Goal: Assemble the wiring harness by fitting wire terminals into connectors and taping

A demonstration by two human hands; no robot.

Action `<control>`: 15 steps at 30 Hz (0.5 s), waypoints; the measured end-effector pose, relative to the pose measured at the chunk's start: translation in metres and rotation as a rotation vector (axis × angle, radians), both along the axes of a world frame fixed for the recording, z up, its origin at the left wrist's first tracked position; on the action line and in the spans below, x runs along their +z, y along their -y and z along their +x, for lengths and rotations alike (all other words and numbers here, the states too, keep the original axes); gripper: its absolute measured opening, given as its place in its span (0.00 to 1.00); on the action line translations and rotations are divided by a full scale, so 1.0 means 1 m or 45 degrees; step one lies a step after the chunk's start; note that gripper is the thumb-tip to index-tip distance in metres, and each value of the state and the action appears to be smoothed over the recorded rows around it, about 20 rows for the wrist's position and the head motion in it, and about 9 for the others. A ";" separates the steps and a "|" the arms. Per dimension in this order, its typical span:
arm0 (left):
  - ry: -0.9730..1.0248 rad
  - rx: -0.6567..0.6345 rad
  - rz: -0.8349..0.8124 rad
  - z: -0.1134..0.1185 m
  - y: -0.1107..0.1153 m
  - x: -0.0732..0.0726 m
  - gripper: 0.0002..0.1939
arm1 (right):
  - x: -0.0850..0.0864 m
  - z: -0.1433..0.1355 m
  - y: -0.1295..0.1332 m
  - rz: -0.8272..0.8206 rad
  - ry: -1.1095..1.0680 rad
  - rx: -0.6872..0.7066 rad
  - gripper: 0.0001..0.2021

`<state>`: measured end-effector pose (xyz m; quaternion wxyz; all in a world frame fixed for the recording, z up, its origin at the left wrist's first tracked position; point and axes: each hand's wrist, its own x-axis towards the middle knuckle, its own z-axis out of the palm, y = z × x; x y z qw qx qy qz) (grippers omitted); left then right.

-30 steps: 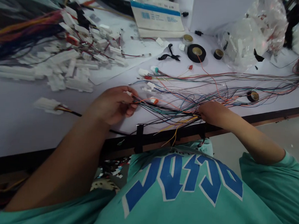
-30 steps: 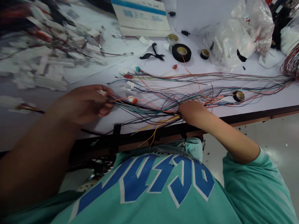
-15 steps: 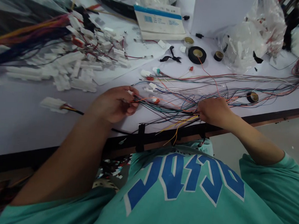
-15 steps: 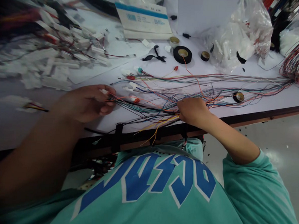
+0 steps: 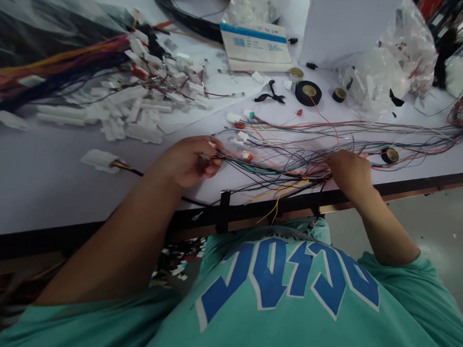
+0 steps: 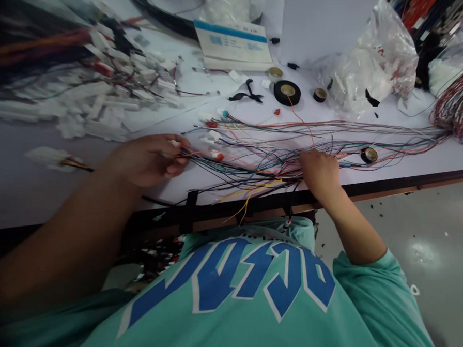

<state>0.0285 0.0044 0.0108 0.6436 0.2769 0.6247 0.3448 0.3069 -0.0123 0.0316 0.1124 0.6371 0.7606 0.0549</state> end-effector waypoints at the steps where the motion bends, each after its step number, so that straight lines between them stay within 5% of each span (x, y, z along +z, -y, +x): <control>1: 0.014 0.015 -0.012 0.000 0.000 0.000 0.08 | -0.003 -0.004 0.006 0.066 -0.101 0.073 0.15; 7: 0.168 0.103 0.047 -0.006 0.000 -0.005 0.07 | -0.015 -0.035 0.029 0.111 -1.241 0.958 0.12; 11: 0.262 0.020 0.299 -0.013 0.003 -0.006 0.05 | -0.011 -0.041 0.017 0.073 -1.795 0.793 0.09; 15: 0.363 -0.028 0.460 -0.013 0.009 -0.006 0.06 | 0.002 -0.053 -0.008 0.275 -1.809 0.761 0.13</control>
